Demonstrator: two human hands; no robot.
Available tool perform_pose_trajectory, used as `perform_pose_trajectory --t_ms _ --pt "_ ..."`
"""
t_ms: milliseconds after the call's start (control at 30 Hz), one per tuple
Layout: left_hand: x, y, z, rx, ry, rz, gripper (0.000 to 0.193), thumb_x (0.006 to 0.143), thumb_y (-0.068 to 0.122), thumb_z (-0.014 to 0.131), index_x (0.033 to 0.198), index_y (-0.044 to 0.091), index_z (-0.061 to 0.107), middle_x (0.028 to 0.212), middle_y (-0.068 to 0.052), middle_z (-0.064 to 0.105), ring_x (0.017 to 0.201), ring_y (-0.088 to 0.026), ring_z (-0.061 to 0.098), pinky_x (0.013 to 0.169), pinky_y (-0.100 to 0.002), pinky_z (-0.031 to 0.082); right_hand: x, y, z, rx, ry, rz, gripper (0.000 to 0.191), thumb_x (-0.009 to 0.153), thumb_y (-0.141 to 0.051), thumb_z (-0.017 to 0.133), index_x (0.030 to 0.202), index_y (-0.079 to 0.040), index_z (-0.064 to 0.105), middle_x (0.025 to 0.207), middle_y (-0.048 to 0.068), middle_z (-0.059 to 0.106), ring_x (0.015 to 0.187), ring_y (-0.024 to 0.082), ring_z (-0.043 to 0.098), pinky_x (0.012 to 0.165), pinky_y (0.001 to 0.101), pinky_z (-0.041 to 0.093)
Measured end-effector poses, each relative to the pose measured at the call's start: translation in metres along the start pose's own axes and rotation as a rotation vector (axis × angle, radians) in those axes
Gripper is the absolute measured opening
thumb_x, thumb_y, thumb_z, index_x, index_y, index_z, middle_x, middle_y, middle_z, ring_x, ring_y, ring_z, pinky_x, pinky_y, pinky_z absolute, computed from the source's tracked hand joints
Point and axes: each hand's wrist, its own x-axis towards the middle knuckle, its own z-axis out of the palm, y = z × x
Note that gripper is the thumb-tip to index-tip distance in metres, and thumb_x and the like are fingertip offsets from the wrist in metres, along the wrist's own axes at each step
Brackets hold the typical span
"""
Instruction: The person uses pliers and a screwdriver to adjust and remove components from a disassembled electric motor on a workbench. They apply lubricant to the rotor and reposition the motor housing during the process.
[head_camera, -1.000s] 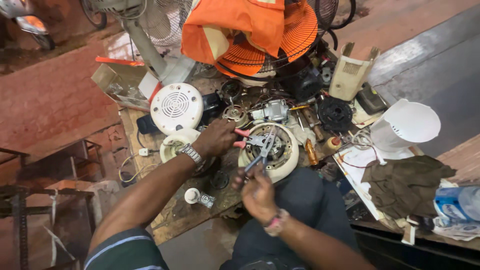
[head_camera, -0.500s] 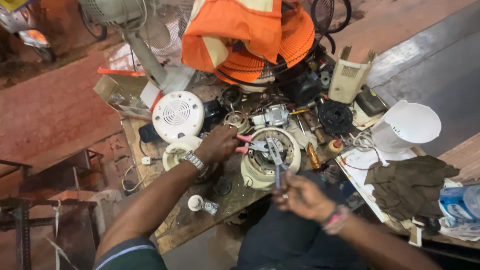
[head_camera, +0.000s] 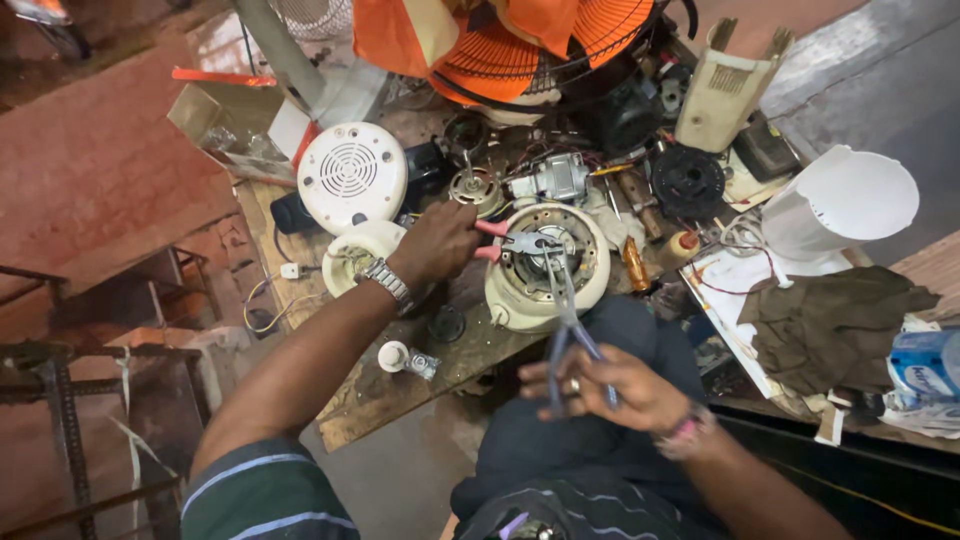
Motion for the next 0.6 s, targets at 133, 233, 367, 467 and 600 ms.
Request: perform_pose_trajectory --t_ms 133,233,367,467,600 --pt "0.001 0.0 0.0 0.008 -0.016 -0.011 0.044 0.089 0.046 0.067 0.079 0.004 0.072 0.092 -0.013 0.059 0.087 -0.034 0.06 0.074 -0.048 0.047 -0.029 -0.02 -0.013 -0.376 0.396 -0.003 0.034 0.094 -0.029 0.062 0.108 0.001 0.069 0.122 0.022 0.071 0.113 0.033 0.072 0.095 0.0541 0.059" --pt "-0.001 0.013 -0.006 0.033 -0.044 -0.055 0.04 0.088 0.043 0.065 0.077 0.006 0.073 0.093 -0.013 0.06 0.087 -0.034 0.06 0.074 -0.047 0.048 -0.037 -0.037 -0.024 -1.163 0.908 -0.076 0.03 0.097 -0.029 0.072 0.109 -0.001 0.074 0.098 0.027 0.068 0.083 0.036 0.067 0.078 0.0461 0.051" --pt "-0.014 0.062 -0.018 0.19 -0.044 -0.237 0.055 0.095 0.049 0.062 0.072 0.0 0.071 0.09 -0.016 0.059 0.088 -0.034 0.062 0.071 -0.045 0.052 -0.042 -0.056 -0.026 -1.515 0.922 -0.3 0.032 0.09 -0.031 0.071 0.106 -0.003 0.07 0.093 0.01 0.069 0.081 0.024 0.066 0.075 0.0373 0.051" --pt "-0.022 0.107 -0.021 0.214 -0.095 -0.462 0.059 0.098 0.053 0.06 0.082 -0.002 0.073 0.087 -0.017 0.058 0.074 -0.033 0.062 0.056 -0.046 0.05 -0.039 -0.062 -0.019 -1.78 0.99 -0.29 0.033 0.09 -0.03 0.074 0.105 -0.001 0.071 0.091 0.015 0.063 0.079 0.033 0.063 0.072 0.0434 0.049" --pt "-0.02 0.119 -0.027 0.281 -0.156 -0.455 0.033 0.093 0.03 0.062 0.075 0.006 0.074 0.092 -0.015 0.061 0.075 -0.03 0.064 0.059 -0.042 0.052 -0.032 -0.063 -0.011 -1.85 1.024 -0.214 0.036 0.087 -0.03 0.075 0.113 -0.005 0.074 0.09 0.019 0.061 0.08 0.037 0.063 0.072 0.0472 0.048"
